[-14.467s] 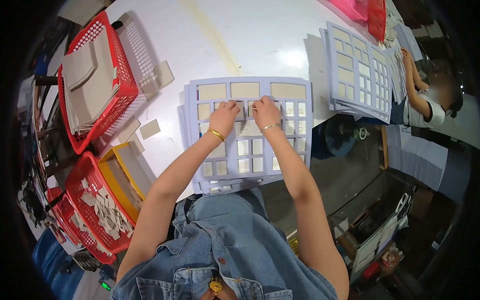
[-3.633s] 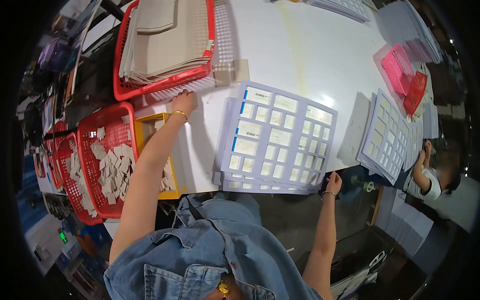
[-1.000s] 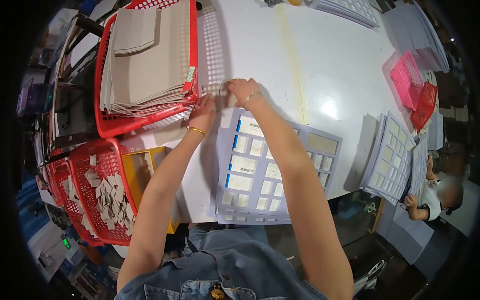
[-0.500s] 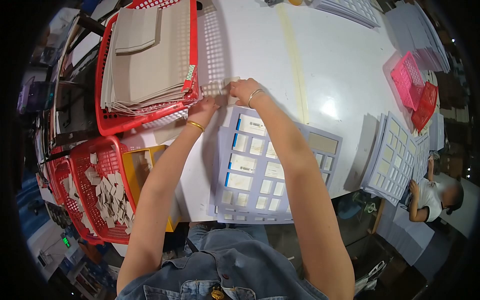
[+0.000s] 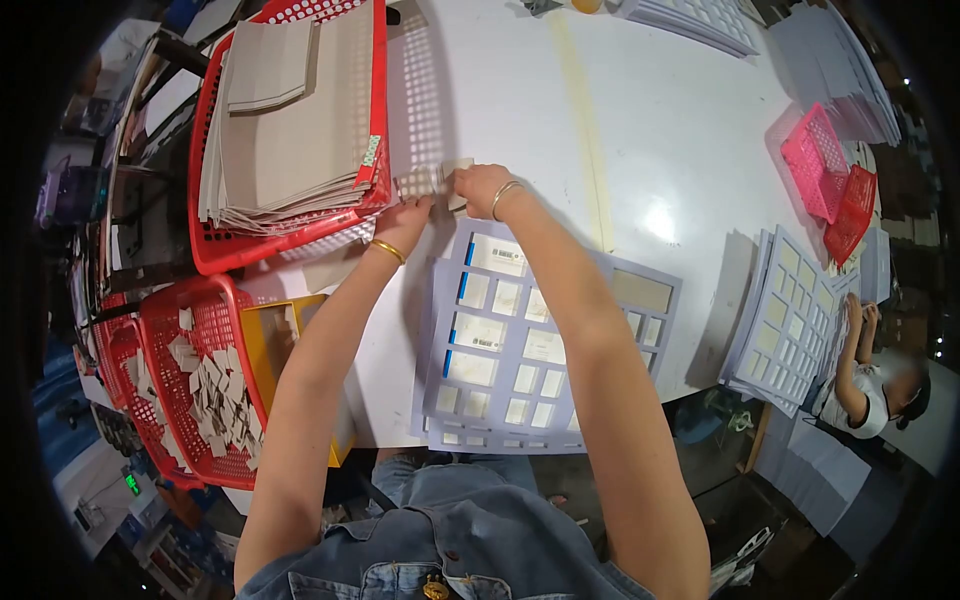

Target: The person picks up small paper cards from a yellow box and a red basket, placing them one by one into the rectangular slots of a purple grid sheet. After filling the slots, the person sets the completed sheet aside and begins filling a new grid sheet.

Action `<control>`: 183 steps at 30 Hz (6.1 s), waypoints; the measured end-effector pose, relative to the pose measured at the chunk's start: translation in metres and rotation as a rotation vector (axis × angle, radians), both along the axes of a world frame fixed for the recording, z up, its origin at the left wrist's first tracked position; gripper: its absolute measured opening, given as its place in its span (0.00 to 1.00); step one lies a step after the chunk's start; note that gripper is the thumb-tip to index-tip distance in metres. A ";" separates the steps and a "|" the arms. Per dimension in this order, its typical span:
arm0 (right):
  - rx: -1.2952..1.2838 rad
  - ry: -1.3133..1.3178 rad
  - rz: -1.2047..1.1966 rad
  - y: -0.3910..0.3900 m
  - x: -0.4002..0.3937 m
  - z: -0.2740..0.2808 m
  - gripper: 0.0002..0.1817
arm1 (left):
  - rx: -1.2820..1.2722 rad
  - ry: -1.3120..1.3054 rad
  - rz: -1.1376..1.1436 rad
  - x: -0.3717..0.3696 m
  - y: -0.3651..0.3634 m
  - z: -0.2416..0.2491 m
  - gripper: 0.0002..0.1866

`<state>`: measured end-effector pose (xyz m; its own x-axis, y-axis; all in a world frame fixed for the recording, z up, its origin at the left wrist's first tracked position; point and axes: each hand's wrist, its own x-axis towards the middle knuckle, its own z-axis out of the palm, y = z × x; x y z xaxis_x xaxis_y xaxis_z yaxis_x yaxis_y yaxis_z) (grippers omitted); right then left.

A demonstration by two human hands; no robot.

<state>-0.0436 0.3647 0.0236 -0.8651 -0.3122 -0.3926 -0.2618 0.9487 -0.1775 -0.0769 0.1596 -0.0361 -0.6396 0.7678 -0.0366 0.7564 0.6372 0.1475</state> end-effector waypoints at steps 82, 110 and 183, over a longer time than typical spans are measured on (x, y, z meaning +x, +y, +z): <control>-0.263 0.663 -0.223 -0.140 0.129 0.066 0.17 | 0.440 0.136 1.094 0.165 -0.506 0.102 0.13; 0.110 -0.499 0.472 -0.594 0.040 0.030 0.45 | 0.786 -0.302 1.387 0.258 -0.480 0.069 0.30; -1.206 0.036 -1.091 -0.253 0.134 -0.072 0.13 | 0.332 -0.293 0.571 0.210 -0.202 0.031 0.38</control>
<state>0.0901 0.1121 -0.0483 -0.8724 0.3270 -0.3633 0.3840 -0.0013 -0.9233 0.1329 -0.0428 -0.0052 -0.9439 0.3174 -0.0912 0.2186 0.8075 0.5479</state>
